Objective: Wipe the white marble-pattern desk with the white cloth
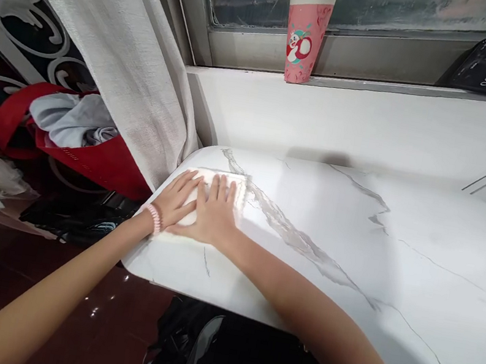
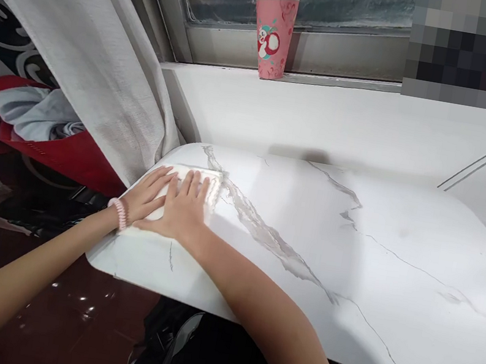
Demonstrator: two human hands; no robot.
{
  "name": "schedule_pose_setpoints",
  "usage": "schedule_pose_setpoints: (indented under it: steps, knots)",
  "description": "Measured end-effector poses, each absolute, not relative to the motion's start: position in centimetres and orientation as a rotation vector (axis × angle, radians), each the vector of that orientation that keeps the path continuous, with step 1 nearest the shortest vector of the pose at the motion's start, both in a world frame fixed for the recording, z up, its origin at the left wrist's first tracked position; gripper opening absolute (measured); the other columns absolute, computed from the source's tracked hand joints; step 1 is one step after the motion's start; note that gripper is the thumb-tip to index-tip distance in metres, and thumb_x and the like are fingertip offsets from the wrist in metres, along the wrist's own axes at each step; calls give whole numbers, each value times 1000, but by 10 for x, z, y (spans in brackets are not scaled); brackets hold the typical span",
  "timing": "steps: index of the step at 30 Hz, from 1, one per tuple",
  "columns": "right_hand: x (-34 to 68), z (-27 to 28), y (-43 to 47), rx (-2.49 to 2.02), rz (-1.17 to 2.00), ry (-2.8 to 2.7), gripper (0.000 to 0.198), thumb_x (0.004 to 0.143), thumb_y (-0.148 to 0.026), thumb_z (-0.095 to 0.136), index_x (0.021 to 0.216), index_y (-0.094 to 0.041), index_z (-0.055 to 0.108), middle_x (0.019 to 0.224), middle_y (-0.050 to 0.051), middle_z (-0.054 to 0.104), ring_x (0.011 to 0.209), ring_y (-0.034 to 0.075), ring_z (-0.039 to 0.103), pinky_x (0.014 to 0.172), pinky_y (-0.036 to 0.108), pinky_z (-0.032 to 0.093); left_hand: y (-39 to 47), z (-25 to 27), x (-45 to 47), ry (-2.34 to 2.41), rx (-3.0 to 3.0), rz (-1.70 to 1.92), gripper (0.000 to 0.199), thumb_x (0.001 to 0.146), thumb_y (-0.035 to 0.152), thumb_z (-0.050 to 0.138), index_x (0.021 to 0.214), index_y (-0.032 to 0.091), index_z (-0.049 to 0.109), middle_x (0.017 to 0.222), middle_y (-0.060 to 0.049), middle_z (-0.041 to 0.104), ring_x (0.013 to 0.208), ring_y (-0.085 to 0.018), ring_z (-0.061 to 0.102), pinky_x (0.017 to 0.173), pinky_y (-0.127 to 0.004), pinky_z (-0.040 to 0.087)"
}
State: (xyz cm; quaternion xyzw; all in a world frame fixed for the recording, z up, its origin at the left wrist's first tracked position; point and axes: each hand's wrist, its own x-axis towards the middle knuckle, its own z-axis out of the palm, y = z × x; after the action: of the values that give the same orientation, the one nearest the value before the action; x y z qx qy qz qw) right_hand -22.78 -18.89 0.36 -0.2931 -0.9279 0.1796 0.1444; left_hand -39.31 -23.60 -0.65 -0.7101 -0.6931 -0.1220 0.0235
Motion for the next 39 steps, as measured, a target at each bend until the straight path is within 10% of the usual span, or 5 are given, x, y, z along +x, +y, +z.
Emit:
schedule_pose_setpoints:
  steps: [9,23,39]
  knots:
    - [-237,0,-243,-479,642,-2655,118,71,-84,45,150,1,22,156,29,6,146,40,-10,115,62,-10,-331,-19,-409,-2096,-2039,-406,61,97,36,29,153,37,6,160,-2,20,145,-30,23,117,-53,25]
    - [-270,-1,-130,-774,559,-2657,115,71,-80,50,149,1,25,156,30,11,146,41,-4,114,59,-11,-173,-15,-445,-2117,-2250,-284,67,91,46,32,147,9,31,157,-17,25,146,-34,15,118,-55,17]
    - [-298,1,-15,-1162,433,-2632,106,74,-78,46,150,-9,23,159,23,10,147,39,-3,113,59,-8,-22,-12,-464,-1997,-2351,-379,61,88,43,38,141,12,41,149,-15,41,141,-27,32,116,-47,24]
